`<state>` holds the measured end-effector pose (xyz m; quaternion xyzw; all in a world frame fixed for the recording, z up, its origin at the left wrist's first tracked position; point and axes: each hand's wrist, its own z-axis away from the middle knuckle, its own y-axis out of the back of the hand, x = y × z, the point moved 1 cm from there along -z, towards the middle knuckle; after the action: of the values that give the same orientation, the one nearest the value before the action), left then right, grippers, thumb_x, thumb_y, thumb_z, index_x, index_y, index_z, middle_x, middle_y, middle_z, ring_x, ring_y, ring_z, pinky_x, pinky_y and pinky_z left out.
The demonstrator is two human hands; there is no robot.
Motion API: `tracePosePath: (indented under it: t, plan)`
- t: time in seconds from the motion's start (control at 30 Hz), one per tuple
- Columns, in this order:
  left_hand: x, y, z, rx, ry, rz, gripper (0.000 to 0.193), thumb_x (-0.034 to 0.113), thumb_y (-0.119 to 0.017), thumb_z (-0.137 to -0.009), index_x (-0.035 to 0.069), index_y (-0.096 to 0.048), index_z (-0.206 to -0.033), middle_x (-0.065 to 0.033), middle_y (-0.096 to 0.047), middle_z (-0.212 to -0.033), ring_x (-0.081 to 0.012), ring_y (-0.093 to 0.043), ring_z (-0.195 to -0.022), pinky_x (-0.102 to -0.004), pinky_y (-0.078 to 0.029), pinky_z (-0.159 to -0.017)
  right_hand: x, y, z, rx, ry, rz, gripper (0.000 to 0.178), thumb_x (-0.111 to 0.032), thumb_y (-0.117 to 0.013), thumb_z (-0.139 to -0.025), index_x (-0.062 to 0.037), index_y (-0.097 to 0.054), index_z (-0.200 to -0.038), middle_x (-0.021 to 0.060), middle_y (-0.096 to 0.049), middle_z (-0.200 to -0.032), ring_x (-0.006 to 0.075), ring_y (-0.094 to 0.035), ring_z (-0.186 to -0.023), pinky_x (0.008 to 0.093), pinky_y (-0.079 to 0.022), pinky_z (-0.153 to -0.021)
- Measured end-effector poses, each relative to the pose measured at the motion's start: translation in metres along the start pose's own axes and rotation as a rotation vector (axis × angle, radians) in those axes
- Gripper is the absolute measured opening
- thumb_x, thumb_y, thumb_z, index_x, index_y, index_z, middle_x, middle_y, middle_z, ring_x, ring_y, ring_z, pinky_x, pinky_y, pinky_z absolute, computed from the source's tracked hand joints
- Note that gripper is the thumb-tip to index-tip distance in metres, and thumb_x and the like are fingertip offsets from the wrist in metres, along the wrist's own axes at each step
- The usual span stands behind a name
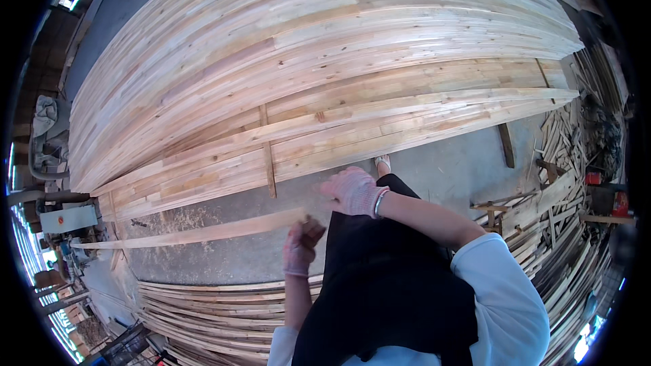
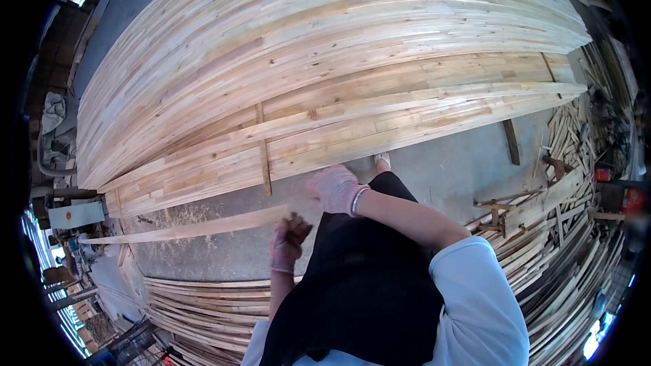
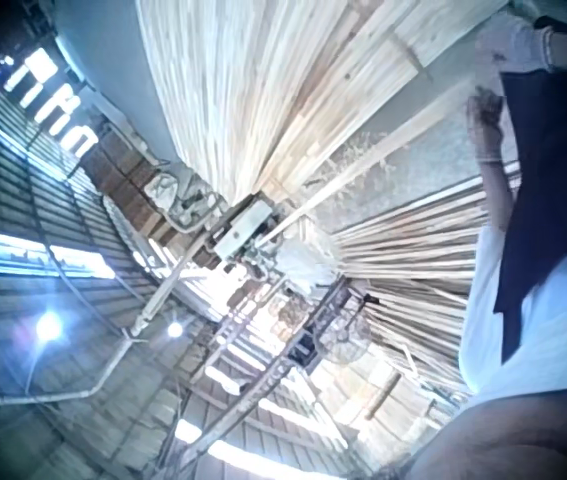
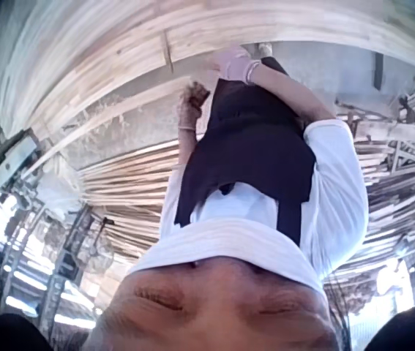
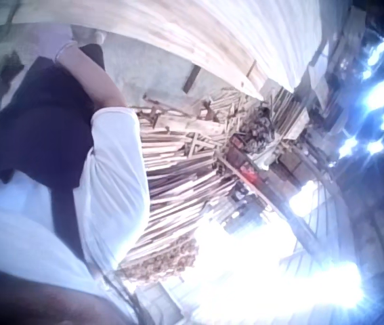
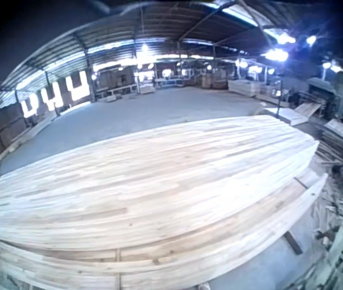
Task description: The person organizes wood planks by hand, picking them up individually and placing them on top of a large stack.
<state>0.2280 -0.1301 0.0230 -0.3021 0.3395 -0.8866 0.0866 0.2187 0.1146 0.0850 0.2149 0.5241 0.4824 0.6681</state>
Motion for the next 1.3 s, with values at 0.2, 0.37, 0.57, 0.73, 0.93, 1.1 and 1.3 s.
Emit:
tracePosePath:
  t: [0.2,0.37,0.57,0.73,0.93,1.1,1.3]
  plan:
    - [0.041,0.035,0.017,0.416,-0.333,0.384,0.027,0.035,-0.052,-0.092,0.009,-0.057,-0.097,0.0019,-0.048,-0.073,-0.0162,-0.051,-0.07,-0.04,-0.049,-0.086,0.128,-0.019,0.015,-0.229,-0.24,-0.012,0.047,-0.048,-0.048,-0.082,-0.0068,-0.066,-0.096,0.018,-0.067,-0.095,0.0349,-0.064,-0.092,0.0457,-0.043,-0.09]
    - [0.027,0.018,0.008,0.705,-0.369,0.546,0.039,0.044,-0.045,-0.092,0.009,-0.063,-0.093,-0.0032,-0.064,-0.085,-0.022,-0.059,-0.08,-0.0475,-0.045,-0.092,0.251,0.003,0.012,-0.137,-0.565,0.097,0.047,-0.048,-0.046,-0.084,-0.0095,-0.068,-0.099,0.014,-0.067,-0.102,0.0293,-0.064,-0.097,0.0434,-0.049,-0.081]
    - [-0.014,-0.075,-0.026,0.715,-0.071,0.501,0.032,0.041,-0.05,-0.088,0.009,-0.057,-0.09,-0.0012,-0.049,-0.077,-0.0191,-0.05,-0.076,-0.0446,-0.044,-0.094,0.397,0.013,-0.001,-0.054,-0.774,0.716,0.038,-0.027,-0.052,-0.081,-0.0137,-0.054,-0.116,0.0052,-0.062,-0.11,0.0212,-0.059,-0.103,0.0368,-0.043,-0.084]
    - [-0.041,-0.068,-0.015,0.544,0.002,0.53,0.027,0.035,-0.057,-0.087,0.008,-0.054,-0.087,-0.0017,-0.051,-0.08,-0.0211,-0.053,-0.08,-0.0423,-0.048,-0.09,0.457,-0.04,-0.036,-0.169,-0.678,0.631,0.017,-0.017,-0.055,-0.084,-0.0177,-0.063,-0.099,0.0031,-0.065,-0.099,0.0199,-0.062,-0.097,0.0363,-0.045,-0.079]
    - [-0.036,-0.091,-0.013,0.845,-0.027,0.557,0.036,0.034,-0.059,-0.085,0.012,-0.034,-0.069,-0.0023,-0.027,-0.067,-0.0184,-0.033,-0.062,-0.0318,-0.04,-0.067,0.435,-0.017,-0.053,-0.179,-0.574,0.649,0.015,-0.016,-0.055,-0.084,-0.0181,-0.068,-0.093,0.0039,-0.069,-0.088,0.0209,-0.066,-0.087,0.0366,-0.048,-0.07]
    - [-0.039,-0.077,-0.021,0.647,-0.006,0.583,0.031,0.029,-0.054,-0.088,0.012,-0.035,-0.071,-0.0021,-0.026,-0.067,-0.0181,-0.033,-0.062,-0.0314,-0.039,-0.066,0.412,-0.008,-0.034,-0.1,-0.534,0.561,0.016,-0.013,-0.055,-0.082,-0.0136,-0.07,-0.085,0.0099,-0.069,-0.085,0.024,-0.068,-0.084,0.0364,-0.051,-0.07]
    - [-0.044,-0.045,-0.035,0.696,0.055,0.533,0.024,0.031,-0.055,-0.091,0.007,-0.056,-0.095,-0.0045,-0.061,-0.087,-0.0236,-0.059,-0.077,-0.0449,-0.051,-0.085,0.367,-0.056,0.04,-0.418,-0.371,0.38,0.028,-0.026,-0.062,-0.068,-0.0096,-0.068,-0.091,0.0124,-0.068,-0.096,0.0296,-0.066,-0.092,0.038,-0.053,-0.075]
